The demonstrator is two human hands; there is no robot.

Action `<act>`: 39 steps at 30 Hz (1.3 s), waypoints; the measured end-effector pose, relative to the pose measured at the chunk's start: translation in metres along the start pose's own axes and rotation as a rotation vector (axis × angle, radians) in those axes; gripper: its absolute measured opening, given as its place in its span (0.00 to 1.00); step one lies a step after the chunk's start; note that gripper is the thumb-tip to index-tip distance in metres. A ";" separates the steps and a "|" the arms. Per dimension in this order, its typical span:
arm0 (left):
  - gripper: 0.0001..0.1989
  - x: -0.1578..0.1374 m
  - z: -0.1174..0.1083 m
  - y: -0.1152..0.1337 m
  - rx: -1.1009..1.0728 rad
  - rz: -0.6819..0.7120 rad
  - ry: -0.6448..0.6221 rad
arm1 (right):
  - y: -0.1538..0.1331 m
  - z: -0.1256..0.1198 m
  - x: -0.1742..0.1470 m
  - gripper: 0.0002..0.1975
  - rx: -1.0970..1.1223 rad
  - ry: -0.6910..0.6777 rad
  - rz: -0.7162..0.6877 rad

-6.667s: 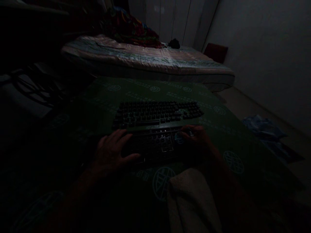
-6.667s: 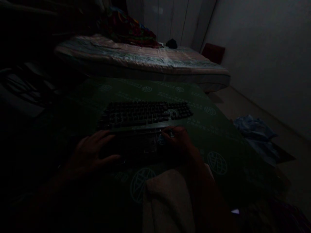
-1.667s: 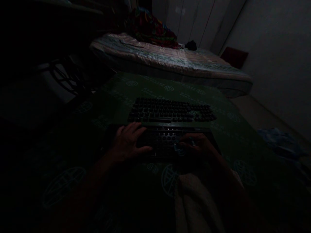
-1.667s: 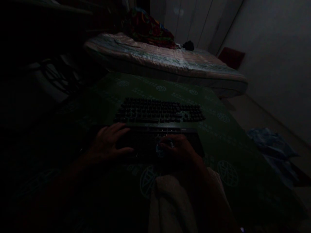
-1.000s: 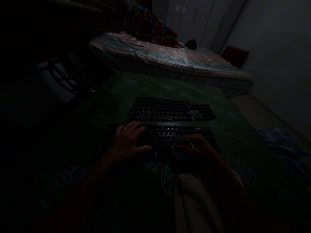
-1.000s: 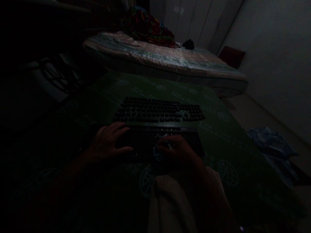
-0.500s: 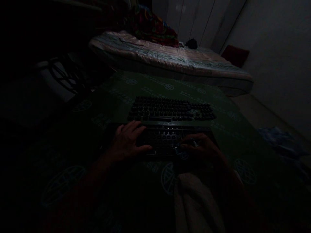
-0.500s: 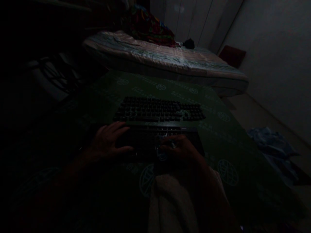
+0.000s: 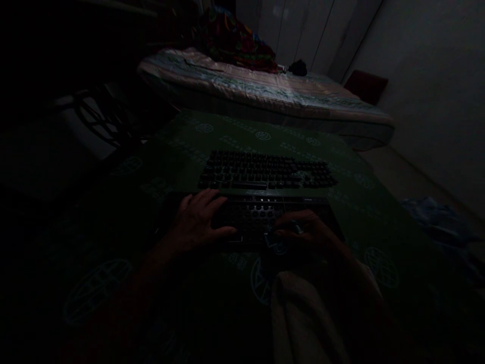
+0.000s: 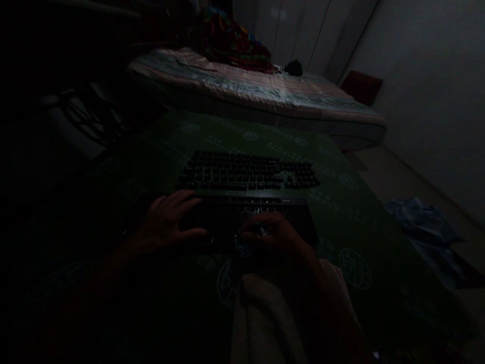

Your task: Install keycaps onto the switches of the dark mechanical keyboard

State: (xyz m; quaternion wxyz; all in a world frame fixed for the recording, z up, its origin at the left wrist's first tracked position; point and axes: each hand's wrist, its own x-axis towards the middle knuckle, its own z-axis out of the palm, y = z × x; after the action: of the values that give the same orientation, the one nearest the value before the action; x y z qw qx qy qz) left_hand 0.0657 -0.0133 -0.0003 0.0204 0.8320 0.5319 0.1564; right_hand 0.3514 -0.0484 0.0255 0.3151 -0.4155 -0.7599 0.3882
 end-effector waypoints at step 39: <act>0.34 0.000 0.000 0.000 0.006 -0.005 -0.010 | -0.003 0.007 0.002 0.07 -0.051 -0.079 0.004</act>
State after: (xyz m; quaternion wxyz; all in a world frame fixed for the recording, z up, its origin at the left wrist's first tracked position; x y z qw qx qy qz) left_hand 0.0661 -0.0130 -0.0006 0.0210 0.8314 0.5345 0.1504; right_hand 0.3439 -0.0497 0.0252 0.2735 -0.4094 -0.7805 0.3853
